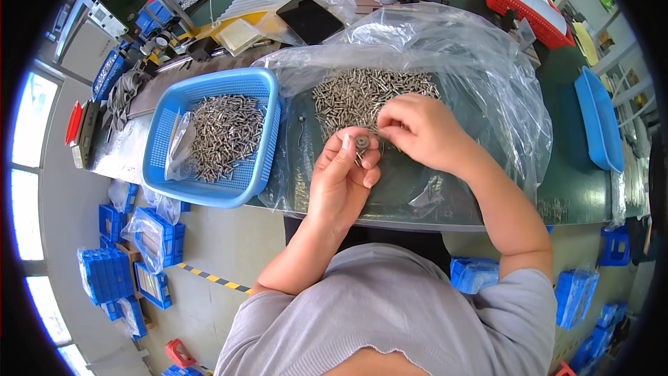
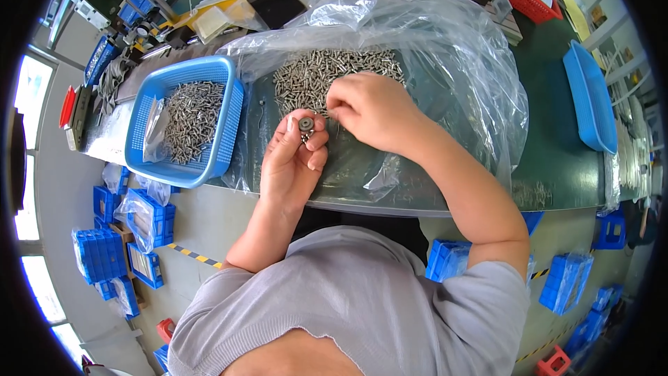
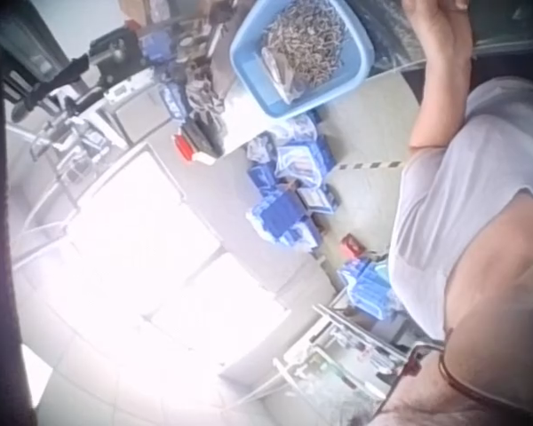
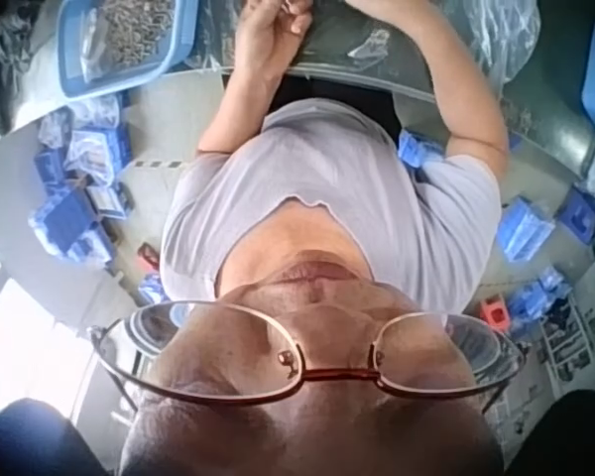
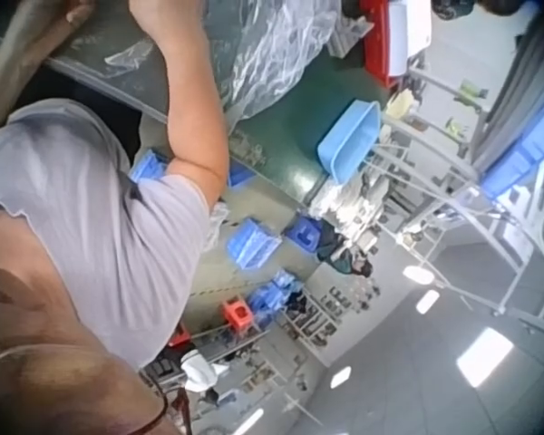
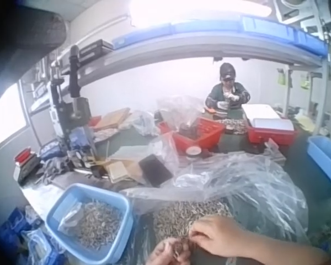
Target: The person is picking up and inspecting small metal pins or components from a pile and placing them into a blue basket.
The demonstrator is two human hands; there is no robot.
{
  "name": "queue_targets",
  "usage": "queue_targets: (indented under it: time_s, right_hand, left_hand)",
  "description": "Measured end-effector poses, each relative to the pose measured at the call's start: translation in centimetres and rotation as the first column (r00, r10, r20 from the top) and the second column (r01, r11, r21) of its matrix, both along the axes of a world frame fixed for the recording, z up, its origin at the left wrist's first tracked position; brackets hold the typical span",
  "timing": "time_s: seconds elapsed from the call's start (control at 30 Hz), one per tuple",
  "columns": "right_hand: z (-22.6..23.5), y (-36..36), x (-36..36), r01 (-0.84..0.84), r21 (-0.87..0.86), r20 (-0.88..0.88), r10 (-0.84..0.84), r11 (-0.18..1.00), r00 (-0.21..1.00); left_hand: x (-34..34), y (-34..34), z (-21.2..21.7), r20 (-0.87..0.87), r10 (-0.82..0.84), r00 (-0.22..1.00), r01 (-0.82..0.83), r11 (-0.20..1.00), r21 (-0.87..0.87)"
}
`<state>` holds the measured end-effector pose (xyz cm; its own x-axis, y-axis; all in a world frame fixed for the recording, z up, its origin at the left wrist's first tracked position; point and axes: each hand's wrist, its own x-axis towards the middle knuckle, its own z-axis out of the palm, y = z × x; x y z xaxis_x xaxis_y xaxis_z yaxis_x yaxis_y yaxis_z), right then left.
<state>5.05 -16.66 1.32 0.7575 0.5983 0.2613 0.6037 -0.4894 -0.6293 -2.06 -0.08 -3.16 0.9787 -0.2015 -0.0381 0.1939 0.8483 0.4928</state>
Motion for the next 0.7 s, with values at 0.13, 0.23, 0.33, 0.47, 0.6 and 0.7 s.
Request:
queue_targets:
  time_s: [0.13, 0.23, 0.33, 0.47, 0.6, 0.7]
  right_hand:
    - [1.1, -0.1, -0.4, 0.089, 0.315, -0.43, 0.058, 0.945, 0.901]
    - [1.2, 0.3, -1.0, 0.072, 0.42, -0.442, 0.134, 0.905, 0.887]
    - [1.1, 0.6, -1.2, 0.013, 0.42, -0.335, 0.141, 0.907, 0.932]
    - [1.1, 0.8, -1.1, -0.055, 0.387, -0.23, 0.154, 0.92, 0.961]
    - [0.8, 0.9, -1.1, -0.049, 0.372, -0.218, 0.139, 0.927, 0.966]
    - [0.5, 0.8, -0.8, -0.183, 0.288, 0.112, 0.157, 0.94, 0.981]
  left_hand:
    - [0.0, 0.0, 0.1, 0.002, -0.019, 1.0, 0.019, 1.0, 0.015]
    - [-0.1, 0.0, 0.2, -0.013, -0.026, 1.0, 0.026, 0.999, 0.02]
    - [-0.1, -0.1, 0.2, -0.03, -0.021, 0.999, 0.021, 1.0, 0.001]
    - [-0.1, -0.1, 0.1, -0.047, -0.021, 0.999, 0.021, 1.0, -0.012]
    - [-0.1, -0.2, 0.1, -0.055, -0.002, 0.999, 0.002, 1.0, 0.002]
    - [0.0, -0.1, -0.2, -0.009, -0.012, 1.0, 0.012, 1.0, -0.012]
